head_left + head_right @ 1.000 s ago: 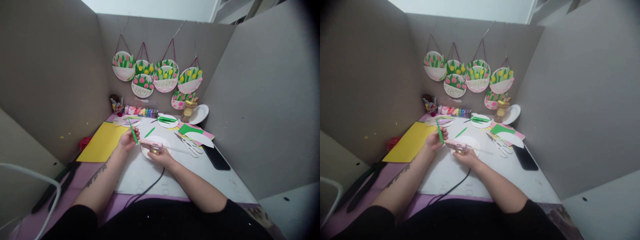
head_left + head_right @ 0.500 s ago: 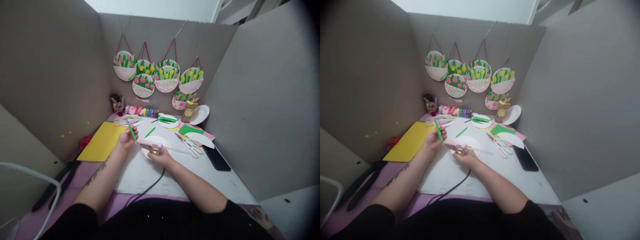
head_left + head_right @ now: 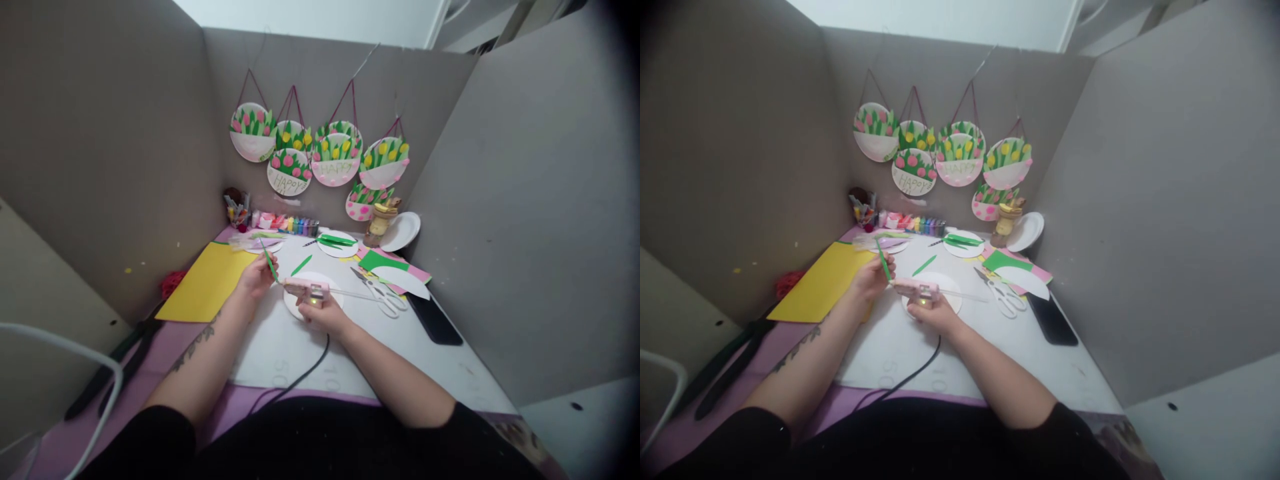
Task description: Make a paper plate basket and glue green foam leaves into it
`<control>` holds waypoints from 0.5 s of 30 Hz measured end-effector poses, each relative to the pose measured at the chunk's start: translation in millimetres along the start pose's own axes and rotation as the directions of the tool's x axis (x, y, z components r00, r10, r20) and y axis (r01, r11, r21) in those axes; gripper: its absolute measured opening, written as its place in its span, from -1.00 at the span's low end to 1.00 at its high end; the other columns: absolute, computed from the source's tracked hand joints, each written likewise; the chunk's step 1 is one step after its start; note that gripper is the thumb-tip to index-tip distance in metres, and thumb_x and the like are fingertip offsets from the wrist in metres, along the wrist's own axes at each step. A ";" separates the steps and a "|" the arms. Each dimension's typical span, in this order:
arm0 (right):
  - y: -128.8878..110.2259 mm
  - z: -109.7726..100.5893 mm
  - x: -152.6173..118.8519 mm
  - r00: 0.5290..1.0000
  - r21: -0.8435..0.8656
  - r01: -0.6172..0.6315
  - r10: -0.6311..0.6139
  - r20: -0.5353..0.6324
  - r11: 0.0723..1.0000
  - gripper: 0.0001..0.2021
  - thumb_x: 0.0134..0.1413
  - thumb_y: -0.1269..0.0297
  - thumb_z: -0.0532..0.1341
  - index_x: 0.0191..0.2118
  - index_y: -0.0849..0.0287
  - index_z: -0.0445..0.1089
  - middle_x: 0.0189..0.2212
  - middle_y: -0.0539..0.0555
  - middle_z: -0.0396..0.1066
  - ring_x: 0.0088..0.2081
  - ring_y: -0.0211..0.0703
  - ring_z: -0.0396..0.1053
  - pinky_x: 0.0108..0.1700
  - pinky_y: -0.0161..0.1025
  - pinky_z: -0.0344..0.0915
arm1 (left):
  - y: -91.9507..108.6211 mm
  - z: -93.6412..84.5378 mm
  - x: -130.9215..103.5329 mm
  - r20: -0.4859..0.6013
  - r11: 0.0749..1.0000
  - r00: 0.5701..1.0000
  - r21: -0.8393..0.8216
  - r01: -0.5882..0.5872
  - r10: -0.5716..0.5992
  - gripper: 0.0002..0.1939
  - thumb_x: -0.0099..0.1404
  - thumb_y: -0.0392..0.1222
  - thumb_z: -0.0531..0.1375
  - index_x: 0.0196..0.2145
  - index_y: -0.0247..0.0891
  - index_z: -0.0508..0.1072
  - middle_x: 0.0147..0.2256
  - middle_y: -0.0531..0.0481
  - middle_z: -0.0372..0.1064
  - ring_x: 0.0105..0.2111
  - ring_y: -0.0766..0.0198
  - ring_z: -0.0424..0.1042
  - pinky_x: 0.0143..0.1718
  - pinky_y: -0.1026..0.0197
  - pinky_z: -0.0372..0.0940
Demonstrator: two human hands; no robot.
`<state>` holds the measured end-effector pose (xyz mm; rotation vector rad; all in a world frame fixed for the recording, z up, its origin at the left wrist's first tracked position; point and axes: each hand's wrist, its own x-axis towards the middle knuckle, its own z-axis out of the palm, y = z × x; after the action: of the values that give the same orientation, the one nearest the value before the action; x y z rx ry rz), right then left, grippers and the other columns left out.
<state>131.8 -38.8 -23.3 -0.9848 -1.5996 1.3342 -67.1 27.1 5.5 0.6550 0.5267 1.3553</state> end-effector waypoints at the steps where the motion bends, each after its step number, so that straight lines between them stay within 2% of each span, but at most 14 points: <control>1: -0.8 0.4 1.1 1.000 0.051 0.000 0.000 0.010 0.999 -0.75 -0.16 0.11 0.29 -0.37 0.17 0.40 -0.63 -0.07 0.32 -0.59 -0.32 0.22 -0.51 -0.35 0.20 | -1.4 0.6 -0.1 -0.012 0.999 1.000 0.048 -0.009 0.009 -0.87 0.09 -0.34 0.24 -0.44 -0.28 0.31 -0.50 0.11 0.27 -0.59 0.44 0.25 -0.59 0.38 0.13; 3: -2.6 0.5 3.6 1.000 0.144 -0.008 0.009 -0.003 0.990 -0.71 -0.16 0.07 0.27 -0.36 0.18 0.36 -0.68 -0.09 0.28 -0.64 -0.33 0.18 -0.55 -0.35 0.16 | -4.2 2.5 -0.8 -0.024 0.990 1.000 0.142 -0.005 0.009 -0.88 0.07 -0.34 0.25 -0.45 -0.31 0.33 -0.53 0.11 0.26 -0.60 0.46 0.24 -0.61 0.40 0.10; 6: -4.1 -1.6 8.4 0.996 0.240 -0.010 0.032 -0.087 0.971 -0.65 -0.16 0.01 0.27 -0.35 0.21 0.33 -0.72 -0.08 0.26 -0.67 -0.32 0.18 -0.59 -0.36 0.12 | -6.3 6.7 -3.7 -0.007 0.978 0.999 0.204 0.048 -0.047 -0.88 0.07 -0.33 0.27 -0.46 -0.33 0.35 -0.56 0.11 0.23 -0.62 0.49 0.22 -0.63 0.42 0.07; 11: -1.0 -6.9 14.8 0.960 0.231 -0.055 0.115 -0.255 0.971 -0.65 -0.11 0.01 0.24 -0.39 0.25 0.34 -0.72 -0.06 0.29 -0.67 -0.33 0.18 -0.61 -0.38 0.06 | 0.2 8.4 -6.9 0.042 0.995 0.996 0.051 0.080 -0.083 -0.84 0.07 -0.32 0.27 -0.44 -0.29 0.31 -0.56 0.13 0.22 -0.63 0.47 0.23 -0.64 0.39 0.10; 15: 0.7 -6.7 13.7 0.965 0.178 -0.140 0.175 -0.196 0.974 -0.69 -0.10 0.05 0.24 -0.43 0.26 0.36 -0.73 -0.05 0.29 -0.68 -0.34 0.19 -0.62 -0.39 0.08 | 6.4 1.9 -2.7 -0.005 0.997 0.999 -0.057 0.048 -0.048 -0.85 0.12 -0.31 0.25 -0.40 -0.27 0.29 -0.57 0.15 0.23 -0.62 0.46 0.27 -0.63 0.40 0.12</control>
<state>133.1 -23.6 -21.9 -1.1309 -1.2546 1.3928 -70.8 24.8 11.3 0.5884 0.5048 1.3227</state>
